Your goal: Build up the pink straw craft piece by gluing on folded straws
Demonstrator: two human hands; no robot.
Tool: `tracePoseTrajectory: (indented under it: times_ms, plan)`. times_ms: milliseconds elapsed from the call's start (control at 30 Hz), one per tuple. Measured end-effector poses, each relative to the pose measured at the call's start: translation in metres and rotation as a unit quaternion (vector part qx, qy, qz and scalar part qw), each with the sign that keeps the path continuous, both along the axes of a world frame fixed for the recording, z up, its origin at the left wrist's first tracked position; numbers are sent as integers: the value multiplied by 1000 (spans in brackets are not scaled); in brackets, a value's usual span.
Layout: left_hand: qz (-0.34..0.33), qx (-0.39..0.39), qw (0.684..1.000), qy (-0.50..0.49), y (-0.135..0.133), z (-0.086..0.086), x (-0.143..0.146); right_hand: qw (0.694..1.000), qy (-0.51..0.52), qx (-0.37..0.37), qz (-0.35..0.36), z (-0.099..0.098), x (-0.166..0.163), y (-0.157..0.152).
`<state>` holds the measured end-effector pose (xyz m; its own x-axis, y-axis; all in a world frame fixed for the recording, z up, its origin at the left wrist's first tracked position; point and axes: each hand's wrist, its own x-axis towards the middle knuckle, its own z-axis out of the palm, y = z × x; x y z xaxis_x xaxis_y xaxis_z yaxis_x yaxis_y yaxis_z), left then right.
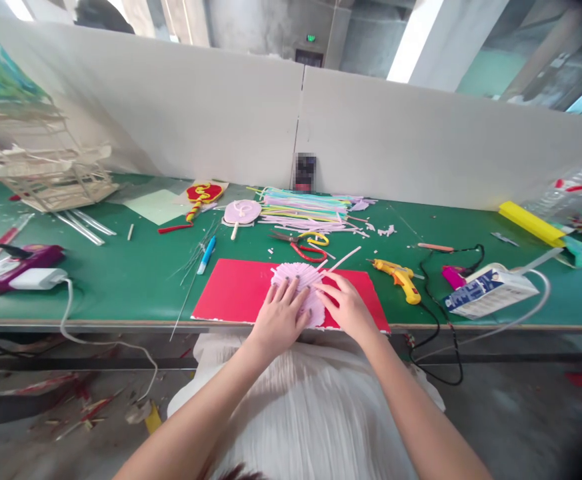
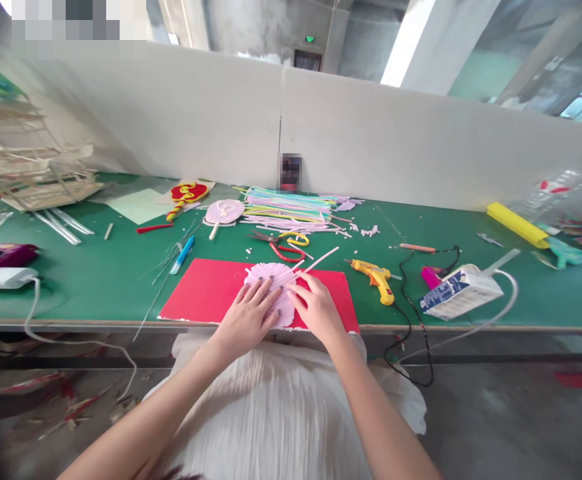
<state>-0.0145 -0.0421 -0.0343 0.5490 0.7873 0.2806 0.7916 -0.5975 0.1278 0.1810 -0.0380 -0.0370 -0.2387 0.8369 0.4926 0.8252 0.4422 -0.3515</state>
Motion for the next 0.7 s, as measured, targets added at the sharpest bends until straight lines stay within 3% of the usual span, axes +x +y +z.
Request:
tracePoseTrajectory:
  times_ms: [700]
  plan:
    - [0, 2, 1000, -10, 0, 0, 0, 1000, -23, 8, 1, 0, 0, -1]
